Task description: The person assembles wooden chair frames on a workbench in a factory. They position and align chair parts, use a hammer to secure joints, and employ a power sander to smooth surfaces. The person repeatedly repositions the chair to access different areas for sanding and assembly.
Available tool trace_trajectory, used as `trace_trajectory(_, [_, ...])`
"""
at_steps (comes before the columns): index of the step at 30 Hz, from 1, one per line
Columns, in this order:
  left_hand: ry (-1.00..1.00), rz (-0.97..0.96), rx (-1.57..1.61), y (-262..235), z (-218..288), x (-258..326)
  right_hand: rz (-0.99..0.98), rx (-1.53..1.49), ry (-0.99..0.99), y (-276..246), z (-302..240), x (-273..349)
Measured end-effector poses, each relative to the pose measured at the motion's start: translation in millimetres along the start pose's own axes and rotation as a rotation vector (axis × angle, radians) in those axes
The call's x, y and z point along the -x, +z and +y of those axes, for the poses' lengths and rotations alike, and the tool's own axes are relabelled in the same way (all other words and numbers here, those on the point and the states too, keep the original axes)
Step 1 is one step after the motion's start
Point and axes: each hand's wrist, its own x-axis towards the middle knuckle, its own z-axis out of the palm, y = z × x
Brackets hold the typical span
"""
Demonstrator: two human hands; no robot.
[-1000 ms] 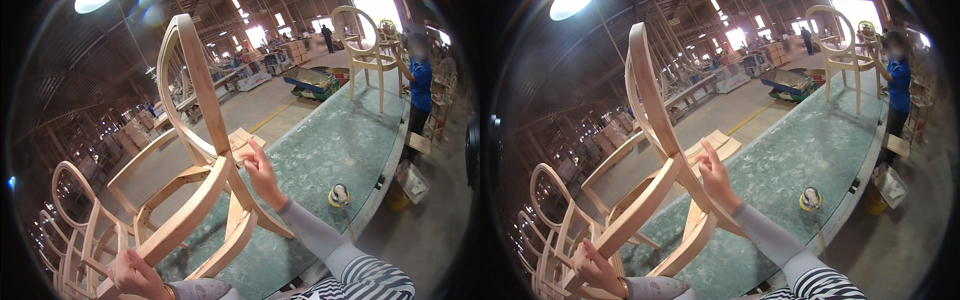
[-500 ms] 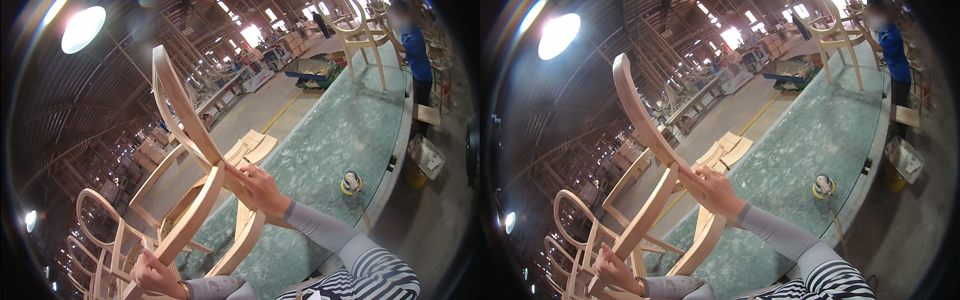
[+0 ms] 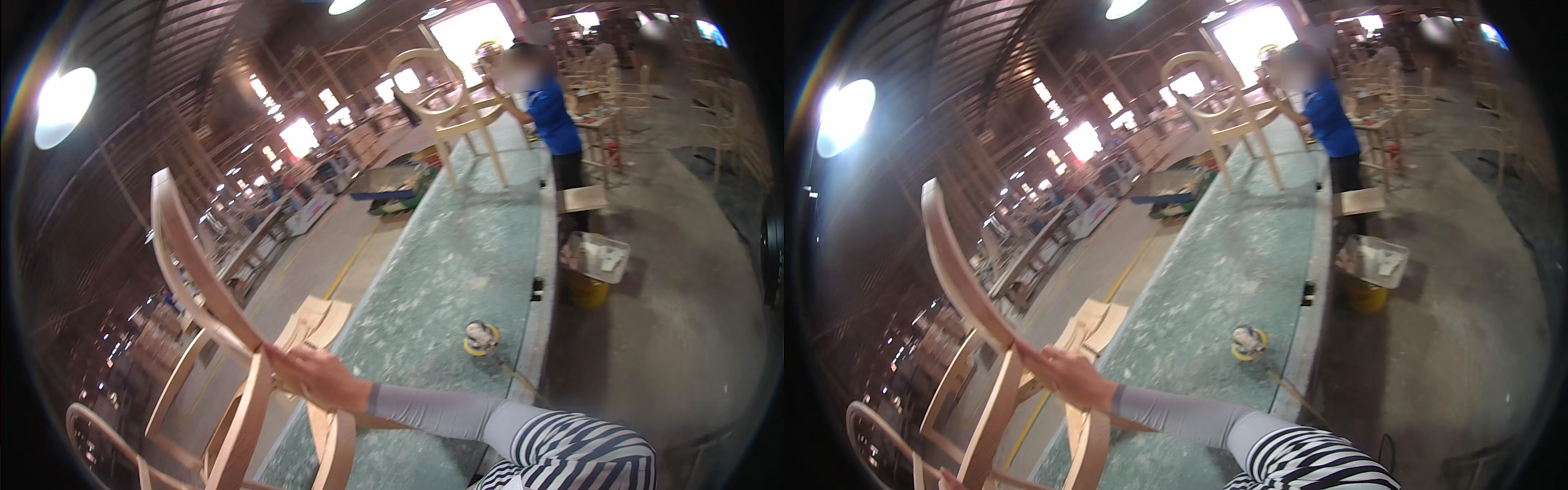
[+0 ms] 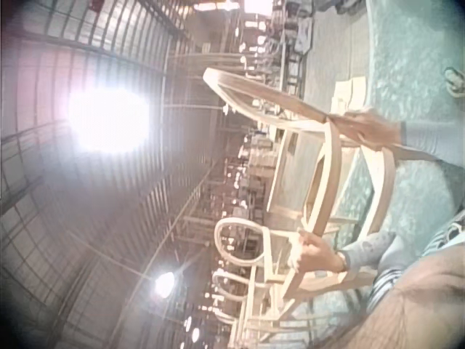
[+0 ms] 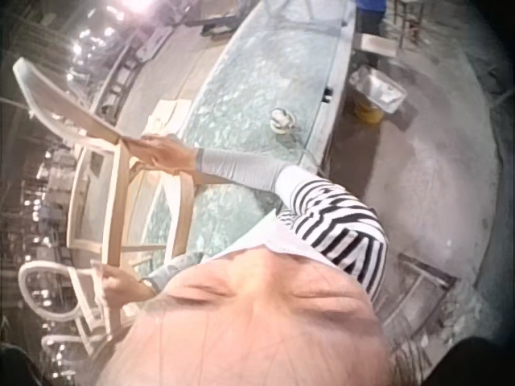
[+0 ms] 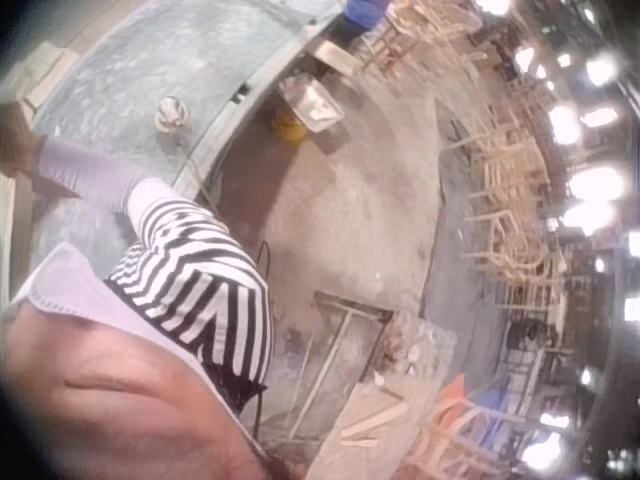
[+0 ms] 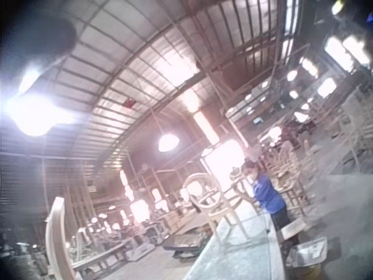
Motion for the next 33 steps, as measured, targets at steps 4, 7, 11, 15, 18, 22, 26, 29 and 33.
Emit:
trace_trajectory(4, [0.021, 0.01, -0.002, -2.8, 0.0, -1.5, 0.029, 0.001, -0.049, -6.3, -2.0, -1.5])
trace_trajectory(7, [-0.029, -0.066, 0.033, -2.3, 9.0, -3.4, -0.099, 0.04, 0.057, -5.9, 6.3, 8.0])
trace_trajectory(11, [-0.09, -0.146, 0.066, -7.0, 12.6, -6.6, -0.145, -0.012, 0.092, -4.9, 4.4, 13.3])
trace_trajectory(15, [-0.036, -0.029, 0.055, -2.9, 9.7, -4.7, -0.056, -0.024, 0.049, -0.4, 0.5, 13.4])
trace_trajectory(18, [-0.036, -0.072, 0.067, -3.7, 10.2, -6.3, -0.032, -0.018, 0.047, 1.7, 2.5, 13.2])
trace_trajectory(22, [-0.035, -0.029, 0.075, 3.1, 7.4, -0.5, -0.064, -0.042, 0.071, 3.8, 4.6, 15.5])
trace_trajectory(26, [0.07, 0.141, 0.11, 7.3, 7.2, -9.5, -0.04, -0.047, 0.056, 4.7, 3.8, 15.8])
trace_trajectory(29, [0.064, 0.032, 0.099, 5.9, 2.0, -5.8, -0.051, -0.05, 0.079, 3.9, 3.2, 16.0])
trace_trajectory(33, [0.027, 0.013, 0.005, 10.3, -5.1, 3.4, -0.114, -0.051, 0.12, 5.1, 1.9, 18.7])
